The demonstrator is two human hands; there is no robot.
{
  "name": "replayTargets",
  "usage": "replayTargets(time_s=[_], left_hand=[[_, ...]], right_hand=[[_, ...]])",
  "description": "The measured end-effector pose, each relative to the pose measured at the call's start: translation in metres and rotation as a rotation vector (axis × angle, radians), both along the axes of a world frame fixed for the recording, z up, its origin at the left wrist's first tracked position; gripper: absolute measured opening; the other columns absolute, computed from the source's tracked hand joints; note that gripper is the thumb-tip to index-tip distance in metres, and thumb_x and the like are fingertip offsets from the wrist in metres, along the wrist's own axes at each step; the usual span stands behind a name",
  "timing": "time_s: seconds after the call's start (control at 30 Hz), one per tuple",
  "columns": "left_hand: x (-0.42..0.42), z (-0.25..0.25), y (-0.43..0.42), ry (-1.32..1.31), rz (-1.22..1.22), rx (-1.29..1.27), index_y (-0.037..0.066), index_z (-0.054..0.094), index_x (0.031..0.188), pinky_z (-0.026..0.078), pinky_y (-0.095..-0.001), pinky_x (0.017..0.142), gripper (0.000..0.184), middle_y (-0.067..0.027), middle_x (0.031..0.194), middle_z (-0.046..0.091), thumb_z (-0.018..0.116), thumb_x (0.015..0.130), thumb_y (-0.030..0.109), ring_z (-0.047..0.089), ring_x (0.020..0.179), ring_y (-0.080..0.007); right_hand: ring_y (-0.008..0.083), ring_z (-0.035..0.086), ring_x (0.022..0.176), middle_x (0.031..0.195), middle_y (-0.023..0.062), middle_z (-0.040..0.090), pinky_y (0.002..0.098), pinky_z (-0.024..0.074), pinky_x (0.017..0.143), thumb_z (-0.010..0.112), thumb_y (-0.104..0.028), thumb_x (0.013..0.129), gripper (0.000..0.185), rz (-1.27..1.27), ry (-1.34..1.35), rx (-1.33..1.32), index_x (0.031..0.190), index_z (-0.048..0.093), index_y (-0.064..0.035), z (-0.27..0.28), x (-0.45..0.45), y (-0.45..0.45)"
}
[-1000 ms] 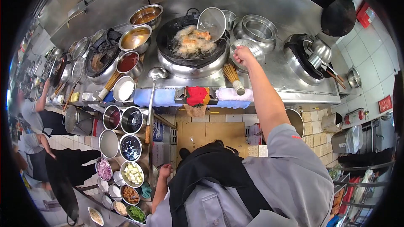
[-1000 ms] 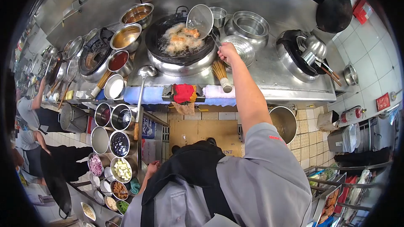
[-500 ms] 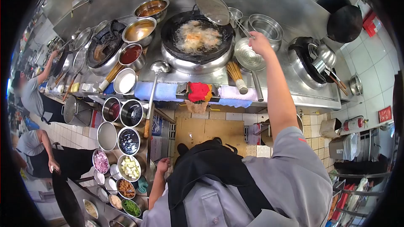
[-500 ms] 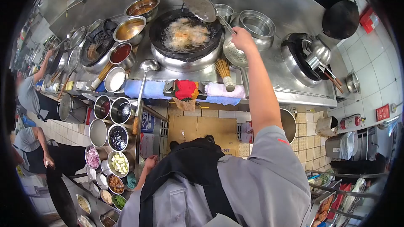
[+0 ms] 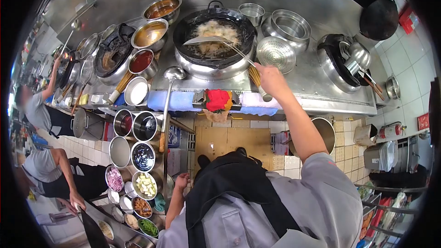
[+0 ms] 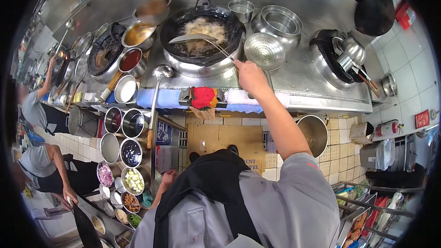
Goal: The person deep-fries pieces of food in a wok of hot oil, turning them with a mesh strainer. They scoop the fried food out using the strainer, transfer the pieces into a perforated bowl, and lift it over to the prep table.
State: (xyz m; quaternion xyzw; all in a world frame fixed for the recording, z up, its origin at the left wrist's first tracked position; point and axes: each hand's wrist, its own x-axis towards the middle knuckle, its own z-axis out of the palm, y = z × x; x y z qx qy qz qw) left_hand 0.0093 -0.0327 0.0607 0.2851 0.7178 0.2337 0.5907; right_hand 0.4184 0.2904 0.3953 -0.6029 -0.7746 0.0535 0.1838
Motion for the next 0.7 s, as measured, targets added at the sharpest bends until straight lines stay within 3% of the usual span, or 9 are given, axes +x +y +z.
replayTargets(time_s=[0.13,0.17,0.27,0.57,0.7], left_hand=[[0.003,0.01,0.005,-0.005,-0.021,-0.048,-0.001,0.051,0.098,0.049,-0.0298,0.061,0.024,-0.0089,0.081,0.055,0.048,0.081,0.016,0.055,0.072,-0.0179],[0.003,0.012,0.007,0.025,-0.073,-0.06,-0.001,0.051,0.098,0.049,-0.0297,0.061,0.024,-0.0089,0.081,0.055,0.048,0.081,0.016,0.055,0.072,-0.0177],[0.005,0.015,0.014,0.005,-0.016,-0.061,0.0,0.052,0.098,0.049,-0.0283,0.06,0.024,-0.0084,0.08,0.054,0.048,0.081,0.016,0.054,0.07,-0.0164],[0.014,0.019,0.019,0.007,0.017,-0.006,-0.002,0.05,0.1,0.047,-0.0272,0.059,0.024,-0.0077,0.082,0.055,0.046,0.081,0.012,0.054,0.071,-0.016],[0.007,0.005,0.01,0.022,-0.006,-0.035,-0.003,0.05,0.1,0.048,-0.0275,0.06,0.025,-0.0083,0.083,0.055,0.046,0.081,0.012,0.054,0.072,-0.0164]], right_hand=[[0.0344,0.055,0.071,0.082,0.018,0.052,0.0411,0.0453,0.063,0.043,0.0,0.07,0.045,-0.045,-0.072,0.004,0.113,0.046,-0.0118,-0.033,-0.01,0.001],[0.0332,0.055,0.077,0.089,0.0182,0.051,0.0399,0.0458,0.065,0.039,-0.002,0.073,0.041,-0.042,-0.065,-0.032,0.114,0.045,-0.0098,-0.045,-0.011,0.003],[0.0332,0.055,0.077,0.089,0.0186,0.05,0.0401,0.0457,0.064,0.039,-0.002,0.074,0.042,-0.039,-0.1,-0.037,0.115,0.044,-0.0101,-0.057,-0.014,0.001],[0.033,0.055,0.074,0.084,0.0162,0.053,0.0406,0.0449,0.066,0.043,-0.004,0.072,0.04,-0.064,-0.031,-0.034,0.11,0.05,-0.0124,-0.03,0.012,-0.011],[0.033,0.055,0.077,0.084,0.0192,0.056,0.0391,0.0438,0.069,0.045,-0.004,0.071,0.036,-0.008,0.118,0.016,0.106,0.052,-0.0094,-0.006,0.032,-0.004]])
